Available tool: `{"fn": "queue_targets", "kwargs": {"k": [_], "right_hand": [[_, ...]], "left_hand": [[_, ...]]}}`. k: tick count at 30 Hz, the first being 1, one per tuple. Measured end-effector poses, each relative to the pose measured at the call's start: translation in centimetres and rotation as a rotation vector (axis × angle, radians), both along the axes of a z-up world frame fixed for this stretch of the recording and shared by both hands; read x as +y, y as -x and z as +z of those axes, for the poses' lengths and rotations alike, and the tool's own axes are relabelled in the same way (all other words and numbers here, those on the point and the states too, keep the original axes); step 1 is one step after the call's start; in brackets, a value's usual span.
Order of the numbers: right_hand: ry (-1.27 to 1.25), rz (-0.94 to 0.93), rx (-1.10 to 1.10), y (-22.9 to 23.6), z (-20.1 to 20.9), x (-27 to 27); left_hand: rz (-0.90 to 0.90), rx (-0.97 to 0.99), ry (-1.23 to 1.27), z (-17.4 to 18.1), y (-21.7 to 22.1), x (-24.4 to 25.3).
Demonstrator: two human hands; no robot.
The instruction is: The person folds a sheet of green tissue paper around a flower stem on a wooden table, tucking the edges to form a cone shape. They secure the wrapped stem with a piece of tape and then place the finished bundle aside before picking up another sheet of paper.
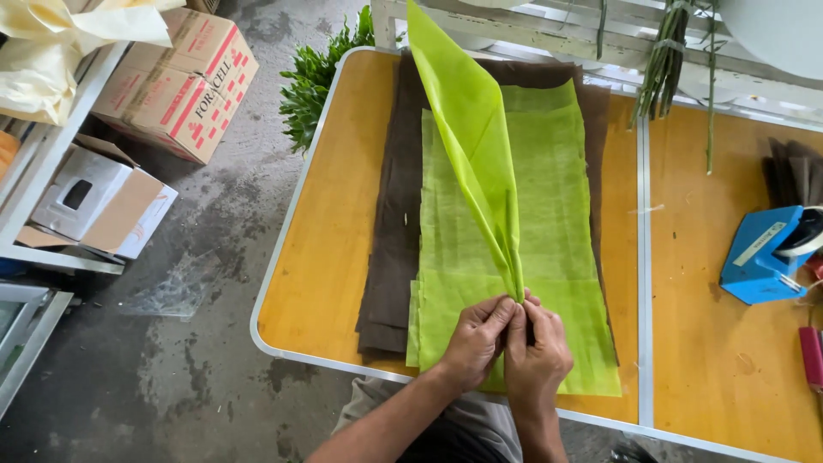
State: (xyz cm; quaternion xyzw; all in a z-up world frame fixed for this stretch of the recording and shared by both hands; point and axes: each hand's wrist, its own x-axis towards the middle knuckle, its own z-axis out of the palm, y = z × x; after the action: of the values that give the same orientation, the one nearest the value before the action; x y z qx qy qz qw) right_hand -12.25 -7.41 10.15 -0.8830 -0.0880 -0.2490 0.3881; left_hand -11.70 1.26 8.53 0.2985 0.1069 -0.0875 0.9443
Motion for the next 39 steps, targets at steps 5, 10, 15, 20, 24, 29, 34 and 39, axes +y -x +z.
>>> {"fn": "queue_targets", "kwargs": {"k": [5, 10, 15, 20, 24, 29, 34, 39], "right_hand": [[-0.046, -0.045, -0.087, 0.1, 0.5, 0.5], [-0.124, -0.022, -0.120, -0.2, 0.3, 0.7], [-0.097, 0.051, -0.084, -0.7, 1.3, 1.1], [-0.047, 0.144, 0.021, -1.1, 1.8, 0.7], [0.020, 0.180, 0.030, -1.2, 2.4, 0.3], [-0.171, 0.116, -0.034, -1.4, 1.0, 0.3], [-0.079, 0.076, -0.155, -2.5, 0.4, 1.0], [-0.063, 0.082, -0.233, -2.8, 0.6, 1.4]], "left_hand": [[-0.050, 0.031, 0.178, -0.5, -0.6, 0.0], [-0.098, 0.025, 0.114, 0.0, -0.8, 1.0], [-0.104, 0.093, 0.090, 0.0, -1.8, 2.1], [-0.031, 0.051, 0.087, -1.0, -2.9, 2.2], [0.080, 0.031, 0.066, -1.5, -4.3, 2.7], [0.249, 0.045, 0.036, -1.2, -5.4, 2.4], [0.295, 0.054, 0.042, -0.7, -5.1, 1.9], [0.260, 0.074, 0.108, -1.1, -4.8, 2.1]]}}
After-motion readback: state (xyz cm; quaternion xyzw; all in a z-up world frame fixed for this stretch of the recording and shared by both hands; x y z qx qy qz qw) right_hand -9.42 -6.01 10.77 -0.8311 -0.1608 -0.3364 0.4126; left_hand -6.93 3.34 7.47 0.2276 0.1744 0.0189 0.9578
